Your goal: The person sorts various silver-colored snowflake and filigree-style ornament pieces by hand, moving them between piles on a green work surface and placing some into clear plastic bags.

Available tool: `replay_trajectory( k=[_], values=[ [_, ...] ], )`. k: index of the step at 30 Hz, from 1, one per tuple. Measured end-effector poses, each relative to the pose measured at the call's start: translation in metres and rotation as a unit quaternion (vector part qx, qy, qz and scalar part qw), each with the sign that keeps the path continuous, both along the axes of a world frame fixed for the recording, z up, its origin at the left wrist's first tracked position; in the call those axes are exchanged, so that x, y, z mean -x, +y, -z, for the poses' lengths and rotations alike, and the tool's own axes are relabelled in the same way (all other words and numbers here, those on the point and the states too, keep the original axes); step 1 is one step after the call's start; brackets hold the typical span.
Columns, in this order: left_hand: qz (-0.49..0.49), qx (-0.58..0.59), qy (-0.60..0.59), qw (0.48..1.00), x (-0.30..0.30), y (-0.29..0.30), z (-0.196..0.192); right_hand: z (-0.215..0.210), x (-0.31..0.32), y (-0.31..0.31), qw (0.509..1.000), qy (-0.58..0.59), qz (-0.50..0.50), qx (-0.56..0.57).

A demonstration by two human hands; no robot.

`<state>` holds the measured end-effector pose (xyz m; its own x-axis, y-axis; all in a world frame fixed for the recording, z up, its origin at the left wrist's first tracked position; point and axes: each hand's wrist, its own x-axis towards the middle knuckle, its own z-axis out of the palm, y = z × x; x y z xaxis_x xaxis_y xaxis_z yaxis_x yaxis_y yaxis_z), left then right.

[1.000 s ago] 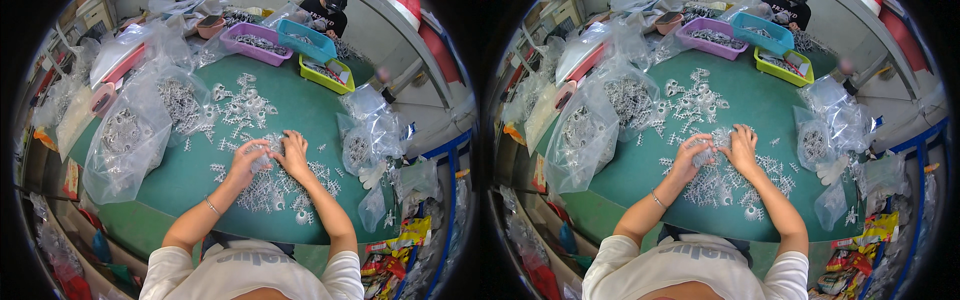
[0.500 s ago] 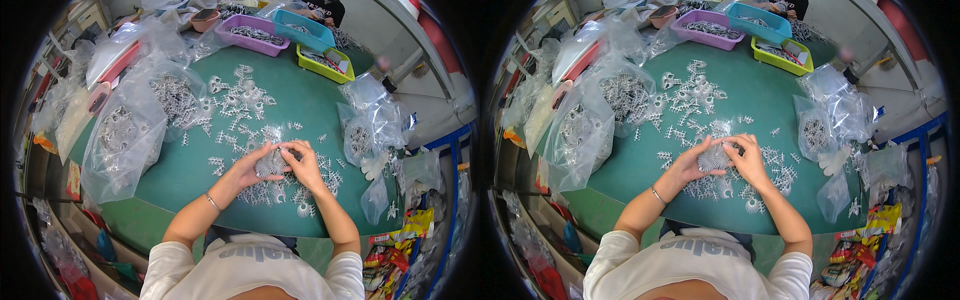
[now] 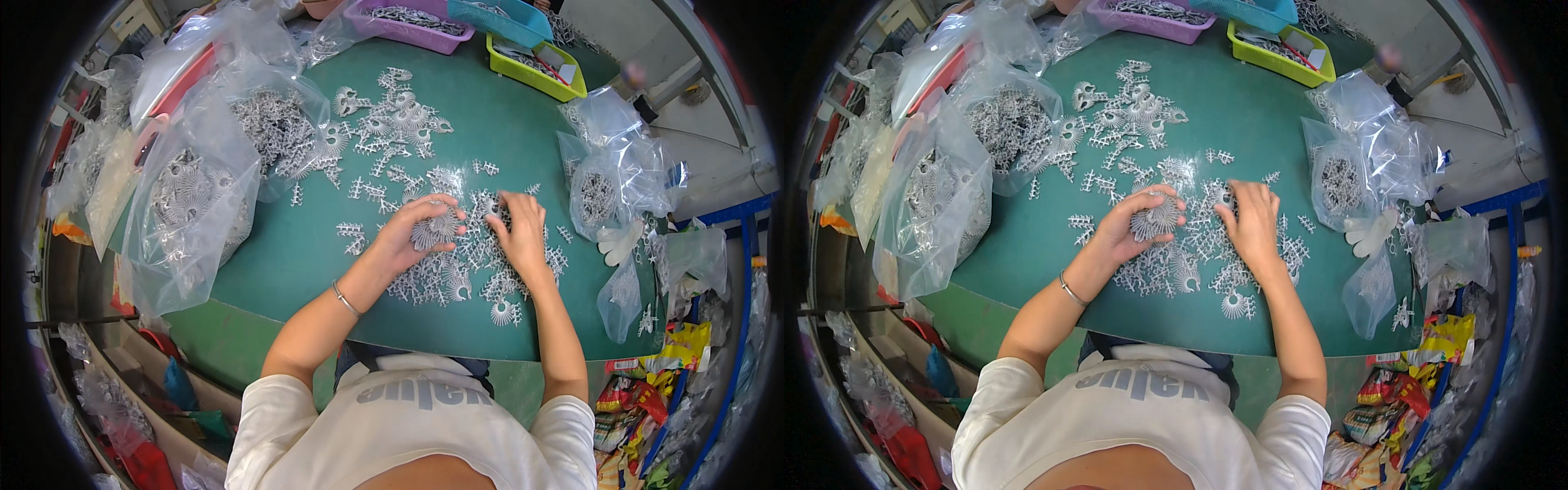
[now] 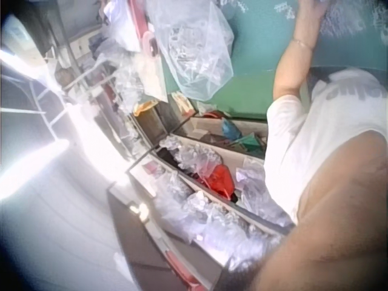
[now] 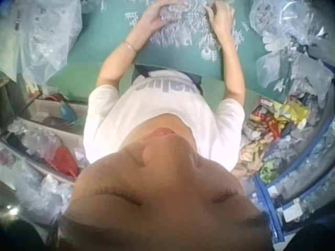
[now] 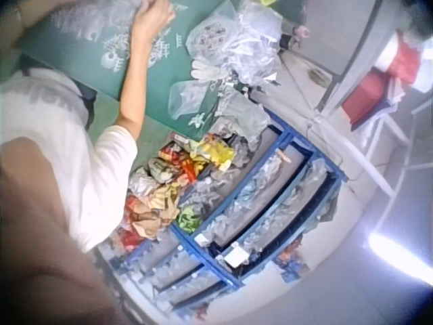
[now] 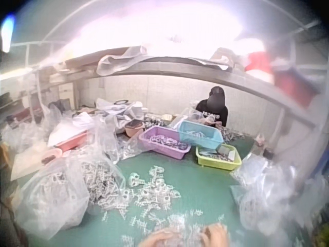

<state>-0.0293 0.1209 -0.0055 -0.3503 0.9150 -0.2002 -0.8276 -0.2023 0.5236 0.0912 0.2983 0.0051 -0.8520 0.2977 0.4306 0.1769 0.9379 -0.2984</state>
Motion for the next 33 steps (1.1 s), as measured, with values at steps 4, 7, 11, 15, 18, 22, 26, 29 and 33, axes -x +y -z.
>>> replay_trajectory(
  k=[4, 7, 11, 15, 18, 22, 26, 29, 33],
  values=[
    [0.023, -0.01, 0.012, 1.0, 0.0, 0.003, 0.001, 0.002, -0.003, 0.001, 0.999, 0.049, 0.005, 0.021],
    [0.031, 0.008, 0.061, 0.998, 0.001, 0.003, -0.003, -0.007, -0.008, -0.003, 0.986, 0.065, 0.037, 0.147],
    [0.084, -0.011, 0.058, 0.995, -0.005, 0.003, -0.011, -0.013, -0.01, -0.021, 0.863, 0.13, 0.006, 0.488],
    [0.128, -0.063, 0.006, 0.99, -0.011, 0.007, 0.003, -0.023, -0.017, -0.047, 0.873, 0.073, -0.031, 0.481],
    [0.131, -0.105, -0.075, 0.983, -0.01, 0.003, -0.002, -0.033, -0.034, -0.038, 0.952, 0.109, -0.038, 0.285],
    [0.101, -0.114, -0.078, 0.985, -0.012, 0.003, -0.004, -0.036, -0.093, -0.027, 0.97, -0.057, -0.02, 0.236],
    [0.11, -0.121, -0.054, 0.985, -0.015, 0.001, -0.003, -0.03, -0.126, -0.058, 0.982, -0.145, 0.054, 0.111],
    [0.131, -0.138, -0.021, 0.982, -0.018, 0.003, -0.007, -0.014, -0.134, -0.069, 0.988, -0.111, 0.067, 0.079],
    [0.144, -0.135, 0.042, 0.979, -0.02, 0.003, -0.007, -0.008, -0.136, -0.068, 0.992, -0.059, 0.069, 0.085]
  ],
)
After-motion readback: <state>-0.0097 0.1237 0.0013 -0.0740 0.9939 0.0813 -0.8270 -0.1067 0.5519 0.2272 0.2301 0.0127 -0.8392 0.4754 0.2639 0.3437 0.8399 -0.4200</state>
